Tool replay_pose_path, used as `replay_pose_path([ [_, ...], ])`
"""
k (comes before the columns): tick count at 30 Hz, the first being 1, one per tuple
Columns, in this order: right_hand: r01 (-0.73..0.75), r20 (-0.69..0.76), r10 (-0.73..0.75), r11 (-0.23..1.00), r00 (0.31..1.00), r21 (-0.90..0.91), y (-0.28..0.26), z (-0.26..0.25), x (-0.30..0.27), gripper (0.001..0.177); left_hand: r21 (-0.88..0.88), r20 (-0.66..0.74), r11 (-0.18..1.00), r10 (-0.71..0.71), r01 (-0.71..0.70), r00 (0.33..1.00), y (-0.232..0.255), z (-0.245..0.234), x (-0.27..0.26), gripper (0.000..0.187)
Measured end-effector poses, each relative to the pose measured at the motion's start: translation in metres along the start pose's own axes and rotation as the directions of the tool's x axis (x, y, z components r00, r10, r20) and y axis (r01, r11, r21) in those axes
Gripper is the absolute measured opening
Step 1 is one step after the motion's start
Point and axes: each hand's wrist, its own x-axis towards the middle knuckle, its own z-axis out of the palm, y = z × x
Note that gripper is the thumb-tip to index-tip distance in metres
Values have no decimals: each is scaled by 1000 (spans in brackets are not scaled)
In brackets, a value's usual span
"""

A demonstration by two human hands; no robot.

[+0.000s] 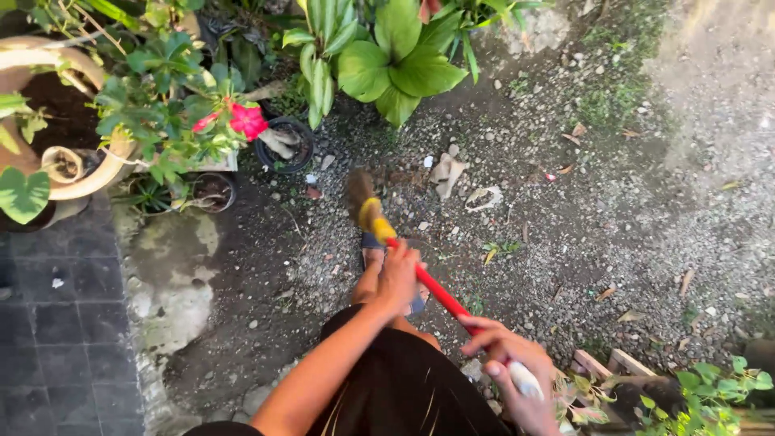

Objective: Sweep dry leaves and debris from a paved outdoor area using a broom.

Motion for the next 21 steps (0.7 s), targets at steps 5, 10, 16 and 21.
replay_pose_path([
  [5,-235,64,227,944,972,232,61,37,25,45,481,-112,876,114,-47,987,-149,69,11,21],
  [10,-142,-64,147,988,987,65,71,31,24,40,44,-6,998,55,-55,998,-108,125,63,20],
  [16,-187,-163,149,949,975,-253,15,-19,5,31,-141,-35,940,308,-309,951,-6,199,98,21],
  [21,-52,-49,34,898,998,-437,-12,-26,-29,24,-278,-30,896,353,-347,935,48,178,70,23],
])
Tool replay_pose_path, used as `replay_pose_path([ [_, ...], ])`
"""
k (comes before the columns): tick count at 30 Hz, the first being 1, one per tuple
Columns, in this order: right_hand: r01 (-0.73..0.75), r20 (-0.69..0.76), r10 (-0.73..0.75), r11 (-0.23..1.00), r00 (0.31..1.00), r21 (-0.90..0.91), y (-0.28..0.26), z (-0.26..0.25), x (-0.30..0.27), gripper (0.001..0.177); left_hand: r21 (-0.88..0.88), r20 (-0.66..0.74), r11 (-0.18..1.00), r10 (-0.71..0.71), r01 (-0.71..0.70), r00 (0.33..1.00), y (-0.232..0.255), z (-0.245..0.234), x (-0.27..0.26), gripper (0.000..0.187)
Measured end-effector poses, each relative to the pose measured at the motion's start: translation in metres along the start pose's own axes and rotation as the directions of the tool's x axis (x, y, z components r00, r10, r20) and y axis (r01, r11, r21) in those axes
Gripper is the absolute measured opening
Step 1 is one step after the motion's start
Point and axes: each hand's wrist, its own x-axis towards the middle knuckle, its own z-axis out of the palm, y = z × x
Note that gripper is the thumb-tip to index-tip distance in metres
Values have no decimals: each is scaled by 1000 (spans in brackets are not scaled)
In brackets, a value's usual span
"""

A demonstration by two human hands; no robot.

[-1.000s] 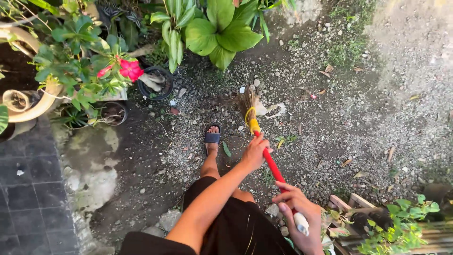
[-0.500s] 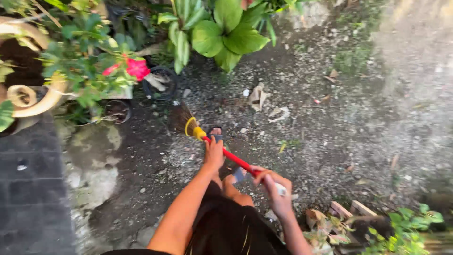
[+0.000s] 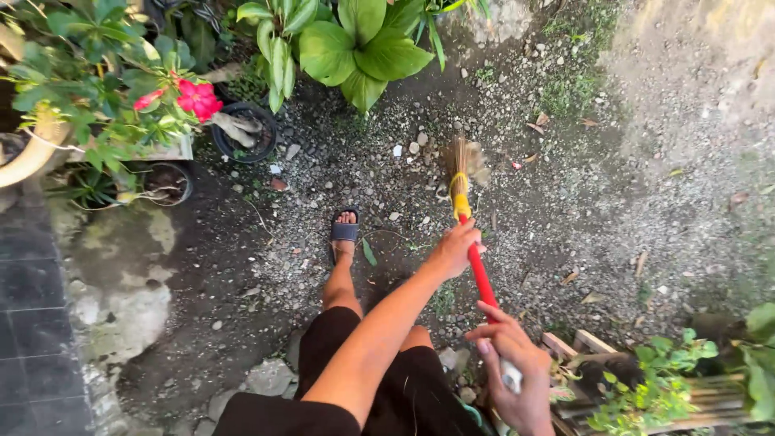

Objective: Sweep dry leaves and debris from a paved outdoor area using a broom.

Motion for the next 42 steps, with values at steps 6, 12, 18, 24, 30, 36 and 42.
replay_pose_path([
  [6,17,-9,-16,980,1000,197,37,-26,-50,23,161,-219,987,9,27,976,11,-34,-76,12],
  [12,36,216,-184,834,959,550,105,29,-70,29,-105,-322,823,-559,558,764,-42,-84,-208,18],
  [18,-58,329,-219,748,919,661,150,87,-100,30,528,-172,715,-437,458,883,-148,-27,-279,13],
  [24,-11,182,-34,970,983,242,131,-25,-144,12,-989,6,100,-700,106,714,-80,145,-177,16],
  [30,46,99,-50,998,994,44,123,-84,-164,9,-351,12,902,-262,250,965,43,184,-92,8],
  [36,-1,-177,60,949,982,316,152,-91,-138,25,244,17,969,-30,25,999,54,120,-60,20],
  [42,111,-104,-54,725,993,680,163,-47,-59,46,395,-174,918,40,32,984,-3,-4,-90,20],
])
